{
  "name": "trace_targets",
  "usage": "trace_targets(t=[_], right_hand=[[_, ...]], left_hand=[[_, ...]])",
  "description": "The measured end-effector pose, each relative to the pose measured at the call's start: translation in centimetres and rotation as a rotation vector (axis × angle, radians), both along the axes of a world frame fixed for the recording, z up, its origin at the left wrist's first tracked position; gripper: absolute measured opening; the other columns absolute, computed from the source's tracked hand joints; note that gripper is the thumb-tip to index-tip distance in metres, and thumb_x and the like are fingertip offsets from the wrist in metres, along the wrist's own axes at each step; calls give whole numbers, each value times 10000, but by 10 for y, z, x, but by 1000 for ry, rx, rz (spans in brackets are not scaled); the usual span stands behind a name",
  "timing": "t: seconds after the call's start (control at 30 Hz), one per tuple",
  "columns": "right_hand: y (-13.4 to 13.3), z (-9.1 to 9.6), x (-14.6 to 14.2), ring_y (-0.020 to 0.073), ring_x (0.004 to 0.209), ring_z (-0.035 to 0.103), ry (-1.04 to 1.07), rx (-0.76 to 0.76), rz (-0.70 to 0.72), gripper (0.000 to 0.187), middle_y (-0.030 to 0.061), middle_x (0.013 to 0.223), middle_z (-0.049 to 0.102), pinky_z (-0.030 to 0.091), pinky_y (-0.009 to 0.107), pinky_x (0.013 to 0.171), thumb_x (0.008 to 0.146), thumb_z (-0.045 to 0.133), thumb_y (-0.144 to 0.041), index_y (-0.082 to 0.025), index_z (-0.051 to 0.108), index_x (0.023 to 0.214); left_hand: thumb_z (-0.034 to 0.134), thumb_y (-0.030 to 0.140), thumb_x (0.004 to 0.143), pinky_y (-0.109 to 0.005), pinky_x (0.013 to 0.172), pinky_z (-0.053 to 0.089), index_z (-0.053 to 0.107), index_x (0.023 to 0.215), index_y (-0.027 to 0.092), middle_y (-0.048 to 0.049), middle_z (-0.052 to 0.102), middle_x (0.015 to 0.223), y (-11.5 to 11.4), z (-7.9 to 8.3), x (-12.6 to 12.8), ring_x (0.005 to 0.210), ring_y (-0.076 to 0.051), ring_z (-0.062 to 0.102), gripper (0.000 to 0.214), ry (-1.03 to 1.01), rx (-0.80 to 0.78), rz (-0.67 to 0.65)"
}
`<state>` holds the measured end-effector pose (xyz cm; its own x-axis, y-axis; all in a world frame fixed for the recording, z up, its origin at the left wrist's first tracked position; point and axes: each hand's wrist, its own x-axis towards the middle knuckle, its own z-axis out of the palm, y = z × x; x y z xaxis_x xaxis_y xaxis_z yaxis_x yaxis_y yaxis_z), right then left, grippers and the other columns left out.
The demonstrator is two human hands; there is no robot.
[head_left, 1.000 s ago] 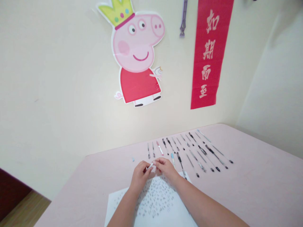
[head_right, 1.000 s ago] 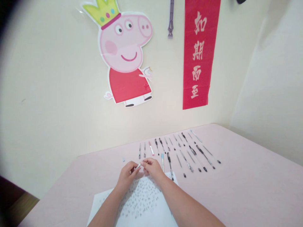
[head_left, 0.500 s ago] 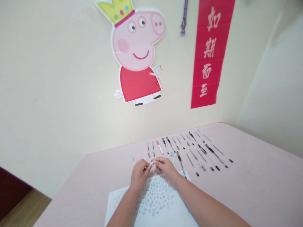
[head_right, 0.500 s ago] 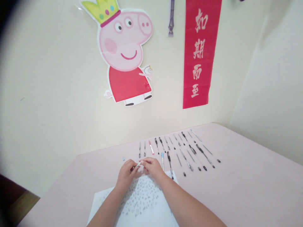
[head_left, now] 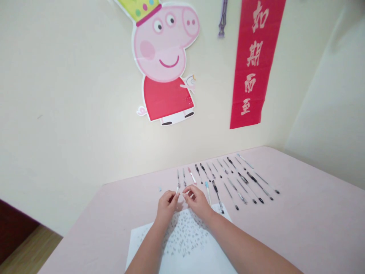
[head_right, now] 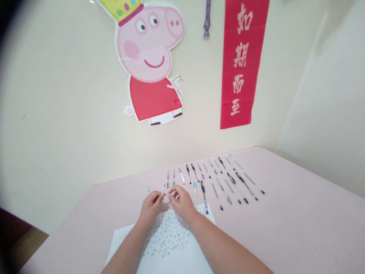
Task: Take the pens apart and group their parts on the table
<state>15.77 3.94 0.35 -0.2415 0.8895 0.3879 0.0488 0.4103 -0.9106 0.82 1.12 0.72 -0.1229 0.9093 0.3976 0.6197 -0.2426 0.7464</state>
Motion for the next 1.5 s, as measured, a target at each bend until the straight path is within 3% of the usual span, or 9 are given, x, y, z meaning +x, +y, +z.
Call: trace_targets(t=[0.17,0.37,0.47,0.63,0.83,1.0,1.17,1.37,1.5], right_hand=[[-10,6,2,166,959,548,-194,304,106,481,53,1093,577,444,317,861,753,430,-43,-251,563,1165],[-6,-4,2,189,1126,479,-347,370,84,606,83,1218,541,376,372,996,733,420,-22,-234,471,1298],[-4,-8,1,189,1100,492,-339,369,25,598,82,1184,556,392,374,980,737,409,-19,-237,480,1289],[3,-10,5,195,1064,501,-211,335,-205,571,75,1117,550,404,384,956,760,391,-31,-251,480,1279],[7,-5,14,194,871,548,-9,175,-358,373,85,973,557,488,299,688,811,451,-163,-202,558,1166],[-6,5,13,171,769,575,1,80,-188,275,58,833,620,467,283,685,874,442,-329,-189,650,986],[-35,21,8,125,591,542,-66,-8,118,307,22,651,602,435,241,584,848,475,-363,-165,649,692],[-77,17,11,78,466,408,-146,-382,363,50,-55,513,456,318,191,455,726,560,-195,-160,596,723],[-91,6,23,76,497,413,-255,-421,413,157,-70,539,435,308,178,467,632,536,-64,-171,546,746]], left_hand=[[447,458,827,-252,584,393,612,699,179,-2,550,627,-1,-1,0,608,-135,497,348,45,-11,-24],[447,402,845,-264,612,400,614,755,180,-21,582,692,-2,-4,-1,643,-143,512,292,158,3,-88],[469,392,839,-265,622,416,636,839,180,-31,599,736,-2,-5,-2,663,-144,530,270,153,12,-112],[464,387,849,-274,662,448,611,1025,186,-44,622,825,-2,-6,-4,733,-152,571,305,114,18,-102],[322,395,904,-306,754,450,643,926,190,-51,642,842,-3,-5,-5,832,-169,593,382,89,23,-42],[306,418,900,-285,694,450,655,872,183,-32,635,756,-2,-7,-7,735,-156,601,422,87,-44,-18],[303,430,897,-281,693,445,652,874,180,-31,638,748,0,-12,-9,742,-159,596,430,91,-72,-46],[304,438,895,-277,698,445,649,881,172,-48,655,798,1,-15,-9,752,-161,603,436,74,-123,-62],[320,428,892,-276,705,443,653,868,172,-52,664,803,0,-15,-9,748,-158,606,420,74,-120,-73]])
